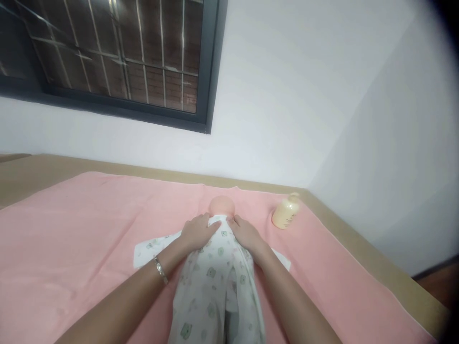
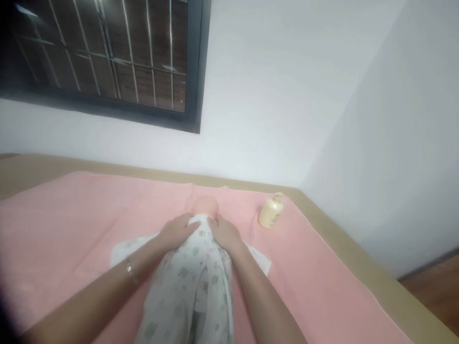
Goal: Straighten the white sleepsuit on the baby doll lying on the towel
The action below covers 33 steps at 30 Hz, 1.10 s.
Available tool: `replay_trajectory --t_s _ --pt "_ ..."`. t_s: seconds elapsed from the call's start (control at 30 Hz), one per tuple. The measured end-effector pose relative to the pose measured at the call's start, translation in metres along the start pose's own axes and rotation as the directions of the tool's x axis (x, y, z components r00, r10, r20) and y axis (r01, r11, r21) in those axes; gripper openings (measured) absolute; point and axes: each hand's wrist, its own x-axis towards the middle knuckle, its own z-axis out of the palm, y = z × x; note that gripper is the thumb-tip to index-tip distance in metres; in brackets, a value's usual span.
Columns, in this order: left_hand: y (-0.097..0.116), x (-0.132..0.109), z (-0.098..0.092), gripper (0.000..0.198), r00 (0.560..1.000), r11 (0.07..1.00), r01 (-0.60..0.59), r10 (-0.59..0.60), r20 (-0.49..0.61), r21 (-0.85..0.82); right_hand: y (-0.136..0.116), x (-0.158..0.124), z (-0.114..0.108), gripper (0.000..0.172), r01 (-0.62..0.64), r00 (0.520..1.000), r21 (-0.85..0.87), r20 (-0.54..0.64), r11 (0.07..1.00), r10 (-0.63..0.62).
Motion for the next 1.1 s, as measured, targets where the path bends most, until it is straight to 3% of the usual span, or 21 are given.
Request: replay_trajectory --t_s 0.4,0.53,0.6,0.7,0.77,0.83,0.87,0.93,1.0,1.1 --pt "-0.001 0.002 0.005 0.046 0.998 0.998 0.034 -0.03 -0.061 0.056 -0.001 0.0 -0.003 0.06 0.02 1.0 0.031 -0.01 0.999 -0.019" --pt "-0.007 0.006 0.0 0.045 0.998 0.998 0.059 -0.061 -0.032 -0.033 0.01 -0.001 -0.014 0.049 0.032 0.998 0.148 0.054 0.988 -0.041" --pt "-0.008 0.008 -0.005 0.038 0.996 0.993 0.085 -0.087 -0.028 -0.079 0.019 -0.001 -0.023 0.042 0.006 0.998 0.12 0.061 0.993 -0.013" --pt "0.004 0.0 -0.004 0.028 0.977 0.999 0.027 -0.034 -0.209 -0.035 0.028 -0.002 -0.04 0.032 -0.025 0.997 -0.01 -0.076 1.0 0.024" --pt "0.021 -0.016 0.004 0.027 0.941 0.989 -0.142 0.144 -0.305 0.032 0.026 -0.005 -0.051 0.03 0.015 0.982 -0.034 -0.186 0.999 -0.021" --pt "0.041 -0.04 0.015 0.026 0.887 0.916 -0.397 0.398 -0.235 0.054 0.016 -0.011 -0.058 0.031 0.105 0.951 0.004 -0.292 0.994 -0.099" --pt "0.05 -0.052 0.022 0.024 0.831 0.842 -0.534 0.54 -0.138 0.079 0.009 -0.015 -0.059 0.031 0.163 0.929 0.025 -0.341 0.986 -0.145" --pt "0.064 -0.073 0.035 0.016 0.667 0.661 -0.741 0.744 0.027 0.118 -0.007 -0.022 -0.057 0.035 0.282 0.88 0.032 -0.407 0.959 -0.245" --pt "0.069 -0.086 0.047 0.012 0.561 0.54 -0.814 0.826 0.053 0.215 -0.021 -0.029 -0.048 0.037 0.408 0.833 -0.004 -0.408 0.913 -0.374" --pt "0.067 -0.09 0.062 0.012 0.543 0.502 -0.787 0.84 0.017 0.359 -0.037 -0.032 -0.028 0.04 0.553 0.775 -0.057 -0.33 0.831 -0.539"
